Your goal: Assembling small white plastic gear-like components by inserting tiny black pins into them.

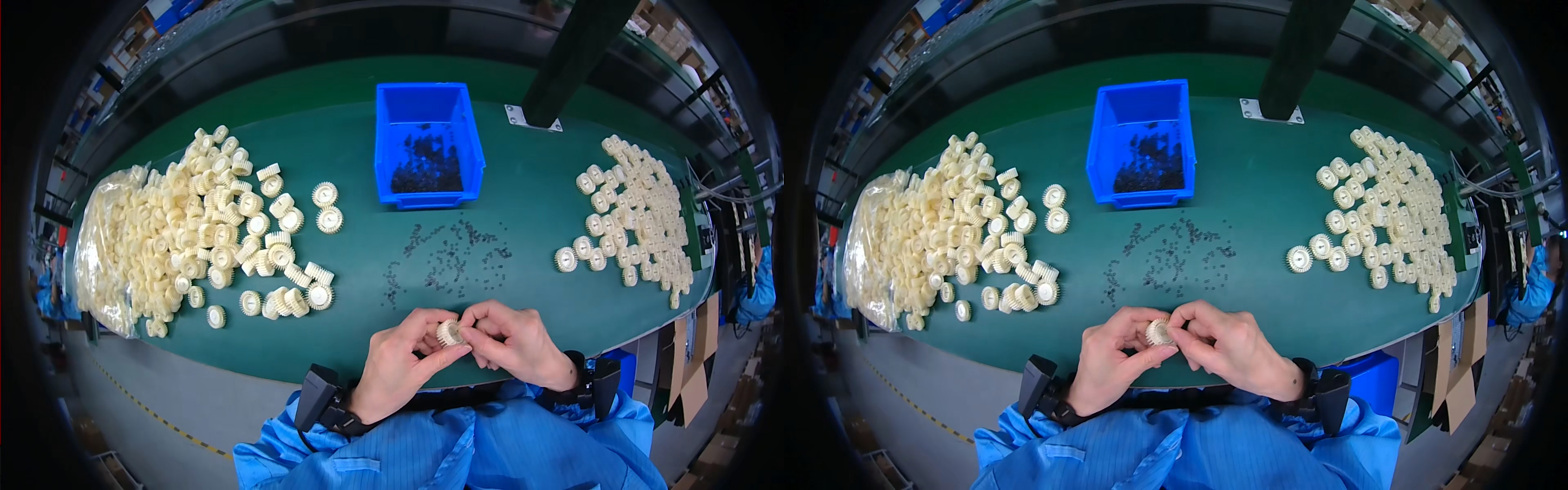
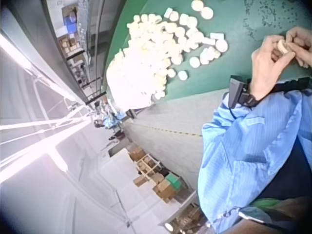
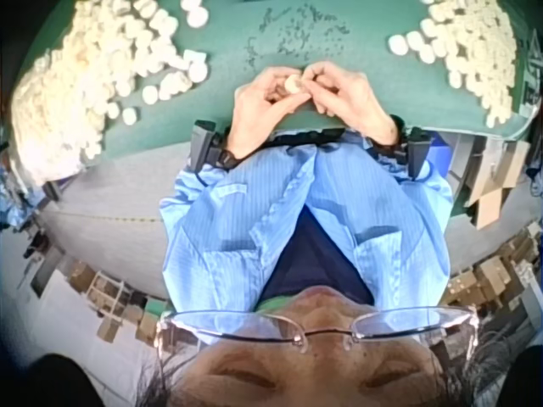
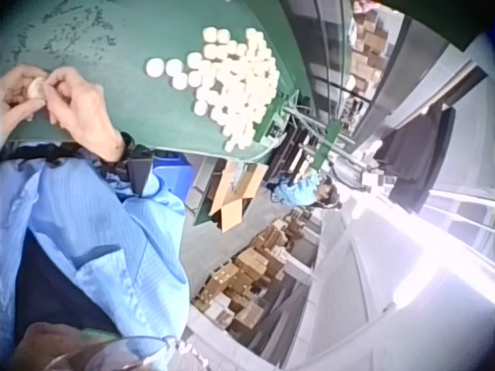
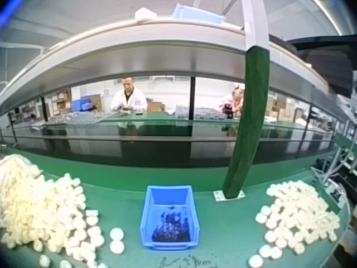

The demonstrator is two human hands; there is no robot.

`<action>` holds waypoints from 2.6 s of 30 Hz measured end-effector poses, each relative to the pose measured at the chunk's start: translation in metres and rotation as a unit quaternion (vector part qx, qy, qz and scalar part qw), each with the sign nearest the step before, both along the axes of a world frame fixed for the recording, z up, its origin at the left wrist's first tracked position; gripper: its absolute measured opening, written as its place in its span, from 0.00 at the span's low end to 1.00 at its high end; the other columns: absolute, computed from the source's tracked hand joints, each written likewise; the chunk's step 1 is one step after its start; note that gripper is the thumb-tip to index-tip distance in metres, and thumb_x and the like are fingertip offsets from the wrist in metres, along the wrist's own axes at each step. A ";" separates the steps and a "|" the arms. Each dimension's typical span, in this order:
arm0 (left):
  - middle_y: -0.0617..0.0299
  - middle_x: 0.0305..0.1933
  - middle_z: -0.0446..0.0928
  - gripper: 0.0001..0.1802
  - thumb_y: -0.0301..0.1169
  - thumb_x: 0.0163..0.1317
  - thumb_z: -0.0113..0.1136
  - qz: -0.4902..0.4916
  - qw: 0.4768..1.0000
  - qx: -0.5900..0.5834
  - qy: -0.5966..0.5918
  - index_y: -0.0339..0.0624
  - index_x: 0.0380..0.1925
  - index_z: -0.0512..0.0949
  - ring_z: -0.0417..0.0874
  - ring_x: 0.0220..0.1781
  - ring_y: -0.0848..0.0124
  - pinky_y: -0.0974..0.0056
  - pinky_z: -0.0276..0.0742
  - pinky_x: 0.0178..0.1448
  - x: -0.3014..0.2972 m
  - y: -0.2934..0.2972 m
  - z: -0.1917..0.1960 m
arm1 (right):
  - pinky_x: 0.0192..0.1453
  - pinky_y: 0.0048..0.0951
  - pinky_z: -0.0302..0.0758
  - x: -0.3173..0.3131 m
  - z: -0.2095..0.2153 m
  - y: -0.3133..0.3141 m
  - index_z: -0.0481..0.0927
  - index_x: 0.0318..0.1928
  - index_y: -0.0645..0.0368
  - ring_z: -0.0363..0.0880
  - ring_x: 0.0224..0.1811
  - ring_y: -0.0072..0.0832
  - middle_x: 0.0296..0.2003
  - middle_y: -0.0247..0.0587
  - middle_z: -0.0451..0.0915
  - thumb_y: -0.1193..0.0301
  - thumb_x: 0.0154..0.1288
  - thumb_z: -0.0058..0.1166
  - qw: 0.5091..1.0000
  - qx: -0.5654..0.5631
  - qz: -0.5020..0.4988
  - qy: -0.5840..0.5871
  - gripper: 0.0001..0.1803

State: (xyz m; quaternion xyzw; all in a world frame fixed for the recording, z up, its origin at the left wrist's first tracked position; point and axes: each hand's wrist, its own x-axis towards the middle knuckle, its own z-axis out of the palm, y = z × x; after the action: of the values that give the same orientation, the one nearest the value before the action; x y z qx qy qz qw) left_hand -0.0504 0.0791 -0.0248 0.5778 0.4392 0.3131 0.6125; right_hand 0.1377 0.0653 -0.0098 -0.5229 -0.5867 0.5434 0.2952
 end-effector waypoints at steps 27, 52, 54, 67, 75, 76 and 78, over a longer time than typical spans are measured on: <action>0.53 0.42 0.80 0.15 0.22 0.62 0.57 0.012 0.998 0.058 -0.012 0.34 0.50 0.74 0.85 0.41 0.68 0.67 0.83 0.44 0.004 -0.001 -0.005 | 0.31 0.25 0.79 0.001 0.003 0.007 0.72 0.38 0.62 0.84 0.28 0.27 0.26 0.39 0.82 0.76 0.58 0.61 0.985 0.152 0.013 -0.081 0.11; 0.56 0.48 0.74 0.27 0.27 0.47 0.65 0.166 0.713 0.424 0.533 0.39 0.51 0.74 0.70 0.53 0.55 0.52 0.64 0.58 -0.067 0.037 0.007 | 0.22 0.30 0.71 0.050 -0.008 0.015 0.80 0.35 0.58 0.77 0.19 0.33 0.19 0.41 0.76 0.77 0.55 0.62 0.829 0.380 -0.102 -0.397 0.07; 0.57 0.48 0.75 0.26 0.26 0.48 0.65 0.167 0.733 0.405 0.521 0.39 0.51 0.74 0.70 0.53 0.55 0.53 0.63 0.58 -0.067 0.038 0.003 | 0.23 0.31 0.70 0.048 -0.009 0.016 0.80 0.34 0.58 0.75 0.18 0.32 0.17 0.38 0.74 0.76 0.53 0.62 0.836 0.371 -0.014 -0.404 0.07; 0.55 0.43 0.78 0.22 0.20 0.46 0.64 0.156 0.944 0.274 0.103 0.36 0.46 0.78 0.81 0.42 0.65 0.65 0.76 0.48 -0.034 0.023 0.017 | 0.20 0.32 0.70 0.044 -0.013 0.023 0.73 0.39 0.60 0.74 0.17 0.33 0.15 0.37 0.71 0.80 0.56 0.57 0.787 0.381 0.044 -0.483 0.11; 0.57 0.52 0.70 0.23 0.14 0.55 0.60 0.009 0.985 -0.030 -0.169 0.33 0.53 0.74 0.78 0.52 0.68 0.65 0.78 0.57 0.000 0.005 -0.005 | 0.19 0.23 0.69 0.012 0.001 0.005 0.74 0.38 0.60 0.77 0.16 0.22 0.15 0.33 0.75 0.78 0.60 0.58 0.963 0.213 -0.047 -0.160 0.07; 0.57 0.53 0.70 0.23 0.14 0.55 0.60 0.005 0.984 -0.034 -0.172 0.33 0.53 0.74 0.78 0.53 0.68 0.65 0.78 0.57 0.001 0.006 -0.005 | 0.19 0.21 0.69 0.010 0.002 0.003 0.75 0.39 0.60 0.78 0.16 0.21 0.15 0.33 0.75 0.77 0.61 0.58 0.975 0.177 -0.041 -0.125 0.07; 0.57 0.53 0.70 0.23 0.14 0.56 0.60 0.004 0.984 -0.034 -0.174 0.33 0.53 0.74 0.78 0.53 0.67 0.65 0.77 0.58 0.003 0.007 -0.007 | 0.18 0.21 0.68 0.007 0.000 0.002 0.75 0.39 0.60 0.77 0.16 0.18 0.14 0.32 0.75 0.76 0.62 0.57 0.980 0.166 -0.040 -0.103 0.06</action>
State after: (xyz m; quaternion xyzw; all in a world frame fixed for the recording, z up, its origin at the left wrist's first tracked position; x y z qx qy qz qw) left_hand -0.0472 0.0859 -0.0317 0.4916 0.3387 0.3959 0.6978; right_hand 0.1447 0.0672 -0.0099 -0.5429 -0.6743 0.3697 0.3376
